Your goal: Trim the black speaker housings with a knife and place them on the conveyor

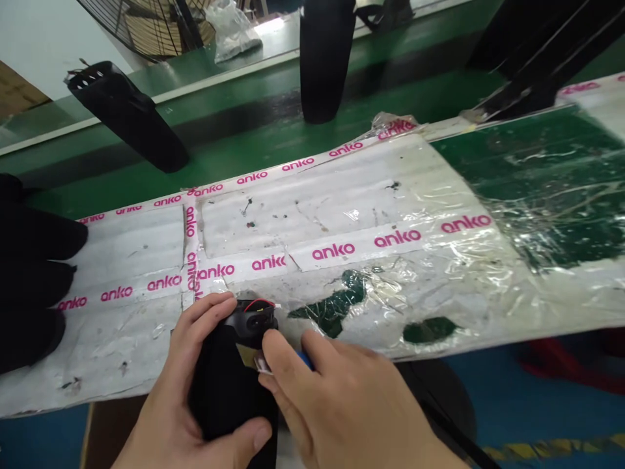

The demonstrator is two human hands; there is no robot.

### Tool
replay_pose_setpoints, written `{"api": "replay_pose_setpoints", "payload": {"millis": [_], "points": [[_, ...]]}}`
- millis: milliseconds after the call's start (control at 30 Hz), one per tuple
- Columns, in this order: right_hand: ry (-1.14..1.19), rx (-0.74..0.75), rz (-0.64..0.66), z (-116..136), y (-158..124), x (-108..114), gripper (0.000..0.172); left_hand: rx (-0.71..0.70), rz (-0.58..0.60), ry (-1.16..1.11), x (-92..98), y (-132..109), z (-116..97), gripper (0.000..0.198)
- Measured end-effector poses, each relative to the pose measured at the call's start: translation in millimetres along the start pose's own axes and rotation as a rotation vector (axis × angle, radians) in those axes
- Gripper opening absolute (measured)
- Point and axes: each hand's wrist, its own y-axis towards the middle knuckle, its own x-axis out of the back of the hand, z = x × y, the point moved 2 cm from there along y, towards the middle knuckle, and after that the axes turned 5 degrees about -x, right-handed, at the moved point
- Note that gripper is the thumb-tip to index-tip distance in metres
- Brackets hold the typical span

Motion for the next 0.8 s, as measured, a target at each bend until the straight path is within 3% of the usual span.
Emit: {"api": "replay_pose_setpoints", "payload": {"millis": [100, 300, 467, 800], "points": [[-0.132, 0.030, 0.055, -5, -2, 5, 0.025, -0.005, 0.008, 0.001, -0.4, 1, 1, 0.110], [-0.102, 0.032, 0.140, -9, 0, 8, 0.035, -0.006, 0.033, -0.021, 4.2, 2, 5, 0.111], [-0.110, 0.036, 0.142, -9, 6, 10, 0.033, 0.018, 0.056, -0.027, 6.2, 2, 7, 0.111], [-0.145, 0.040, 0.185, -9, 5, 12, 0.068, 0.049, 0.086, -0.024, 7.2, 3, 0, 0.109]]}}
